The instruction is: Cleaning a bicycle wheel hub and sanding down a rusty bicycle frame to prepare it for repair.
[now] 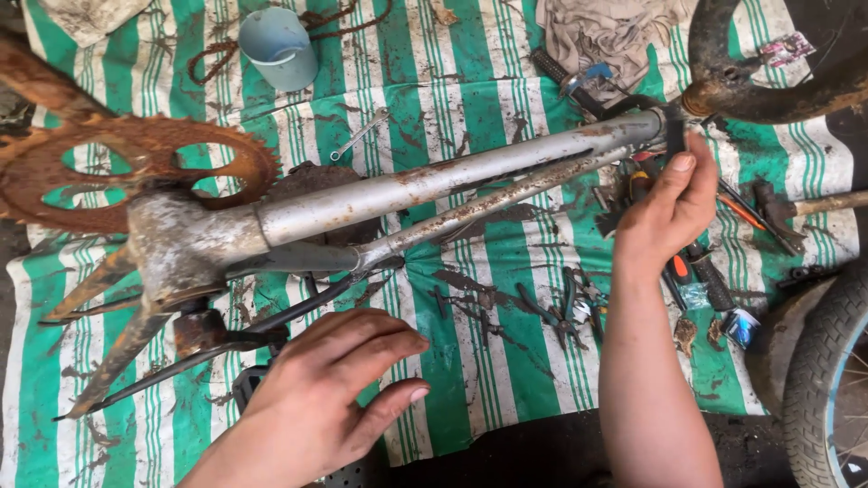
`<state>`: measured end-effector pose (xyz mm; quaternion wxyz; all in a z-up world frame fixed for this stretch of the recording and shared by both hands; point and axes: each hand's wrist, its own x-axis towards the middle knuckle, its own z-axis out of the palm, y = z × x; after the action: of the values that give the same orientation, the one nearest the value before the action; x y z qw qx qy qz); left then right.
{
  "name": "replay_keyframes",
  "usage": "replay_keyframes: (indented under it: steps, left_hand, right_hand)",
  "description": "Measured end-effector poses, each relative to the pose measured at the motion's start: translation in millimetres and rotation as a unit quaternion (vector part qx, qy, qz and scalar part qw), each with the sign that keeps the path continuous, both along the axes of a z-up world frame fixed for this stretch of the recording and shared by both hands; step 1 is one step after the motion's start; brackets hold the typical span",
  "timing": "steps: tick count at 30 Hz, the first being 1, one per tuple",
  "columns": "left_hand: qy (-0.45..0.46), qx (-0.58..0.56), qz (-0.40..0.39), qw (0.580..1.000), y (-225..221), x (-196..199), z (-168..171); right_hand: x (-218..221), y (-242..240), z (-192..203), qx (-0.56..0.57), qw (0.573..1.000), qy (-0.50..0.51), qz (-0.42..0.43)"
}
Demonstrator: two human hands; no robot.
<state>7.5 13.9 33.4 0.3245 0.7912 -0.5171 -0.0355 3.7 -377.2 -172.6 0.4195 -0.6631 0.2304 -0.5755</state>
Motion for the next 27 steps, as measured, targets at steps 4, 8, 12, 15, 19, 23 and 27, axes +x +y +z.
replay_keyframes:
  steps: [4,8,12,15,19,23,27]
  left_hand:
    - [0.015,0.024,-0.041,0.999,-1,-7,-6]
    - [0.045,0.031,-0.075,0.996,-4,-10,-7]
    - [0.047,0.021,-0.077,0.996,-12,-12,-13]
    - [0.066,0.039,-0.09,0.993,-10,-11,-15]
    - [0.068,0.05,-0.072,0.994,-1,-11,-16]
    - [0.045,0.055,-0.074,0.995,3,-12,-22]
    - [0.065,0.057,-0.088,0.992,-15,-15,-21]
  right_hand:
    - [12,14,-3,-0.168,0.968,0.185,0.011]
    - [26,126,104,0.41,0.894,0.075,0.161]
    - [17,136,43,-0.316,0.915,0.198,0.157]
    - [24,85,40,-0.286,0.926,0.21,0.129]
    - [17,-8,15,-0.079,0.962,0.249,0.074]
    - [43,56,70,0.45,0.887,-0.073,0.077]
    - [20,141,91,0.223,0.923,0.219,0.225]
